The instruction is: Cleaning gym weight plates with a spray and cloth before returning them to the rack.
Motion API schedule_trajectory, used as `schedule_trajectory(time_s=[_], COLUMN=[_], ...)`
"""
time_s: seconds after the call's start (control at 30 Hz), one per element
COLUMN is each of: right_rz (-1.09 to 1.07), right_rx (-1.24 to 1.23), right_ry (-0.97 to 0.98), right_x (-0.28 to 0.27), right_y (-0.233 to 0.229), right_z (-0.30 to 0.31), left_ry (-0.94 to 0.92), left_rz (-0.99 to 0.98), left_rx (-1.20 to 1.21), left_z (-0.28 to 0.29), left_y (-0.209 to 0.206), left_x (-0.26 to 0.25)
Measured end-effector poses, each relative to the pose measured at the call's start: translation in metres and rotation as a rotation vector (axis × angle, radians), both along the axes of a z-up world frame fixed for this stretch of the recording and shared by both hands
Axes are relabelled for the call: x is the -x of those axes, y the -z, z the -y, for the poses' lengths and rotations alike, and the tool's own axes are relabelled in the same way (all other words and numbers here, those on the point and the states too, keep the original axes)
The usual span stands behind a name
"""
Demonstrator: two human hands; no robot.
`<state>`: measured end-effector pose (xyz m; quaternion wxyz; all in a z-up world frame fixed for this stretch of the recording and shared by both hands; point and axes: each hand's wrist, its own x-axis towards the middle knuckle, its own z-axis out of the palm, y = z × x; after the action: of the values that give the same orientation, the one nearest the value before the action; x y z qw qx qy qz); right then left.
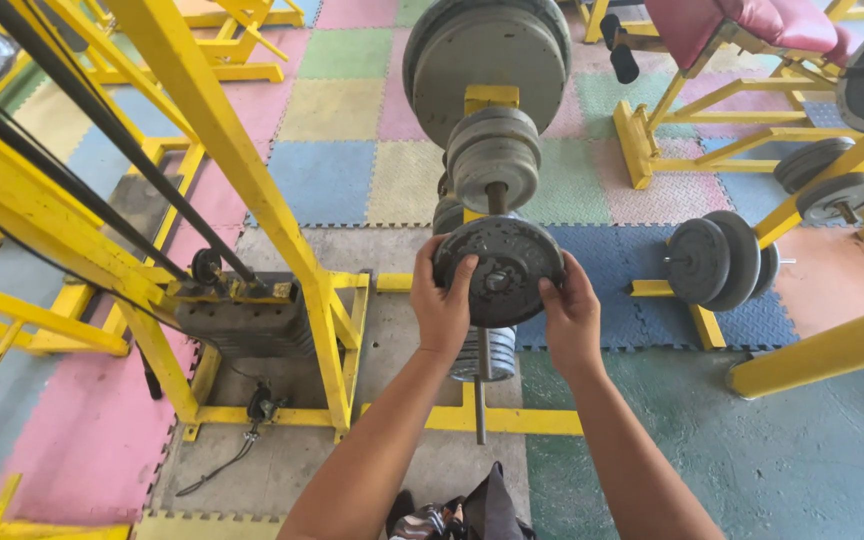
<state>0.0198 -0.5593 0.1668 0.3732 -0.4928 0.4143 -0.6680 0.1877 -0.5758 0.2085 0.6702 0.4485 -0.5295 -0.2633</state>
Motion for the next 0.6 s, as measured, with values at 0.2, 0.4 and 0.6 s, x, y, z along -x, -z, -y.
schedule_trajectory(time_s=[0.2,0.4,0.6], right_rz=[-0.012,0.019,-0.020], right_rx=[-0.032,0.026,0.059], right_ry=[0.053,0.082,0.082], right_x=[-0.006,-0.003,-0.003], right_y=[-0.006,-0.013,-0.031], right_z=[0.003,0.016,0.011], left_ry=[0.061,0.072,0.082], left_rz=[0.002,-0.050,-0.034], left_rx=[0.018,0.039,0.081], left_z=[0.012,0.024,0.031], left_y=[0.010,0.003,-0.001], left_x=[-0.006,-0.001,0.003])
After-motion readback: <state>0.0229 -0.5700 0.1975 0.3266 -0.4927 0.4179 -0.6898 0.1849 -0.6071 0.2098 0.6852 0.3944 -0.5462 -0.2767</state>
